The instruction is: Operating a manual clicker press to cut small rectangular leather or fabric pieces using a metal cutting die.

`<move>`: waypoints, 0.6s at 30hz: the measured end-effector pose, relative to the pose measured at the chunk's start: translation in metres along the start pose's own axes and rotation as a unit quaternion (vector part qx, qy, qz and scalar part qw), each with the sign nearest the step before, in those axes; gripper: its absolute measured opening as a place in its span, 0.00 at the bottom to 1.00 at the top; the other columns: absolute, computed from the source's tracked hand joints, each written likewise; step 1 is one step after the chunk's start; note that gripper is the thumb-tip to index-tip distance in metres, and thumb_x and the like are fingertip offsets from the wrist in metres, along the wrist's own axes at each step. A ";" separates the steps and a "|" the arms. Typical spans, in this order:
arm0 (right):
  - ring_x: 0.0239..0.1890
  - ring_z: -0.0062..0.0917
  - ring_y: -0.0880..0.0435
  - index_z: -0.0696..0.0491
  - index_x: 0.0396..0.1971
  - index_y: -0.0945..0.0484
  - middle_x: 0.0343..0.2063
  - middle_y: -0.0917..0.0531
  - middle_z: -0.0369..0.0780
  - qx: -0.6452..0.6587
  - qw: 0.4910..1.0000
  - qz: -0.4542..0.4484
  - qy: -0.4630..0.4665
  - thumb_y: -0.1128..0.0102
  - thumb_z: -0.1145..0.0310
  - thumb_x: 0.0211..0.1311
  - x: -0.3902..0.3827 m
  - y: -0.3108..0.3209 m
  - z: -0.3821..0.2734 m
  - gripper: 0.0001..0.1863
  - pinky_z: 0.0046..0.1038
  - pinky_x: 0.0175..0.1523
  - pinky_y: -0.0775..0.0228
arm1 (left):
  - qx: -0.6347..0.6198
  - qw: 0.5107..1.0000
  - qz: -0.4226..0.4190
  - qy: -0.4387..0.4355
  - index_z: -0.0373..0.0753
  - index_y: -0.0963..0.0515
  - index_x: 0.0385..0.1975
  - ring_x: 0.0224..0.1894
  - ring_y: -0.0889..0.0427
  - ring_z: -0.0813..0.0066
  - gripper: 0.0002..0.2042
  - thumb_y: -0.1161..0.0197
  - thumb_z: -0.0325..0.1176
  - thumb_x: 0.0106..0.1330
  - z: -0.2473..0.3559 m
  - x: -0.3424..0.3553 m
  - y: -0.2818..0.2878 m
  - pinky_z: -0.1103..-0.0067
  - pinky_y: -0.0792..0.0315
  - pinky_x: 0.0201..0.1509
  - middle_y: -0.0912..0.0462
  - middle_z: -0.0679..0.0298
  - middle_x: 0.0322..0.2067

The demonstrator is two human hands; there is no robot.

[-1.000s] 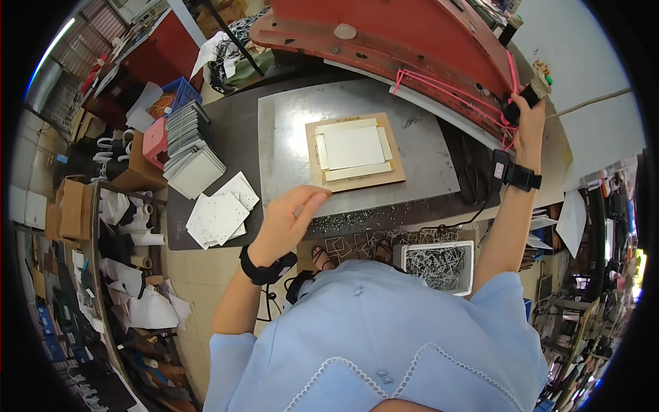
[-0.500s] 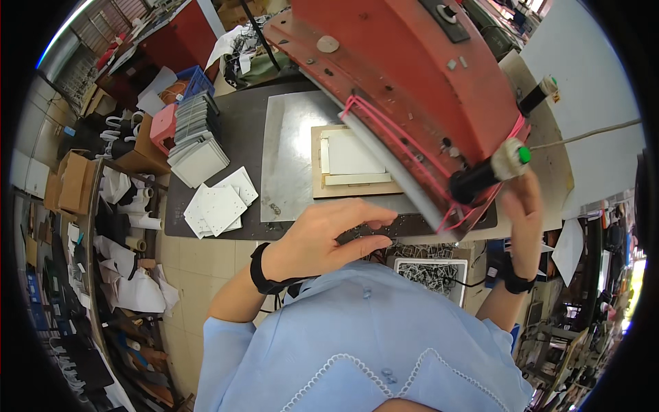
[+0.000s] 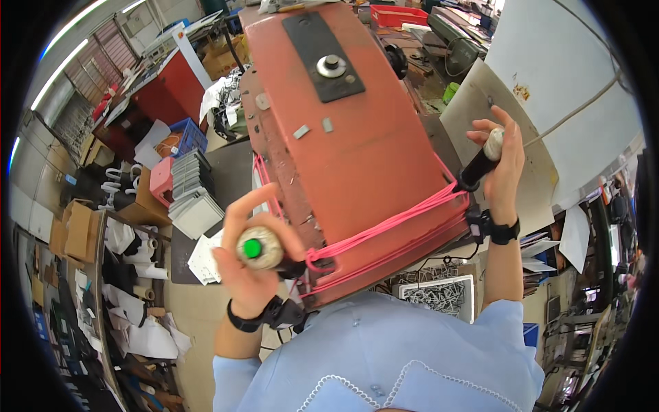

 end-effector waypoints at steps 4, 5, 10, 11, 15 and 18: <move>0.45 0.30 0.18 0.61 0.58 0.33 0.43 0.20 0.45 0.091 0.996 0.006 -0.013 0.57 0.56 0.72 -0.018 -0.028 -0.012 0.25 0.32 0.53 0.26 | -0.013 0.996 0.090 0.026 0.28 0.40 0.65 0.20 0.28 0.76 0.37 0.62 0.57 0.69 0.017 -0.005 0.024 0.81 0.31 0.25 0.26 0.61 0.20; 0.45 0.31 0.18 0.61 0.58 0.33 0.43 0.20 0.45 0.116 0.993 0.000 -0.037 0.55 0.57 0.71 -0.020 -0.033 -0.016 0.25 0.33 0.53 0.26 | -0.021 0.995 0.090 0.031 0.28 0.41 0.65 0.21 0.26 0.76 0.37 0.59 0.56 0.68 0.018 -0.006 0.034 0.81 0.30 0.26 0.24 0.60 0.21; 0.31 0.27 0.19 0.61 0.48 0.26 0.29 0.19 0.43 0.131 0.978 -0.108 -0.121 0.49 0.58 0.60 -0.025 -0.037 -0.033 0.23 0.25 0.40 0.29 | -0.036 0.995 0.087 0.035 0.28 0.42 0.66 0.21 0.23 0.74 0.39 0.43 0.50 0.60 0.016 -0.006 0.054 0.80 0.25 0.27 0.23 0.59 0.21; 0.28 0.26 0.22 0.60 0.45 0.25 0.25 0.20 0.42 0.151 0.974 -0.114 -0.122 0.50 0.59 0.60 -0.025 -0.034 -0.028 0.21 0.25 0.37 0.31 | -0.039 0.995 0.085 0.036 0.28 0.42 0.65 0.20 0.22 0.73 0.39 0.42 0.50 0.59 0.014 -0.007 0.057 0.80 0.25 0.26 0.22 0.58 0.21; 0.16 0.21 0.32 0.57 0.30 0.28 0.14 0.28 0.39 0.180 0.974 -0.075 -0.115 0.50 0.59 0.60 -0.025 -0.032 -0.016 0.15 0.24 0.26 0.38 | -0.069 0.994 0.077 0.035 0.29 0.39 0.63 0.17 0.22 0.71 0.38 0.38 0.49 0.59 0.012 -0.007 0.058 0.78 0.23 0.23 0.21 0.57 0.20; 0.16 0.21 0.31 0.56 0.29 0.29 0.14 0.29 0.38 0.189 0.972 -0.089 -0.107 0.50 0.58 0.61 -0.025 -0.031 -0.015 0.14 0.23 0.26 0.37 | -0.097 0.993 0.060 0.014 0.29 0.35 0.58 0.16 0.23 0.70 0.32 0.39 0.48 0.60 0.007 -0.009 0.063 0.77 0.25 0.21 0.21 0.55 0.21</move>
Point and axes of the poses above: each hand's wrist, its own x-axis towards the middle knuckle, its own y-axis out of the back of the hand, z = x × y, the point moved 1 cm from there along x, towards the middle knuckle
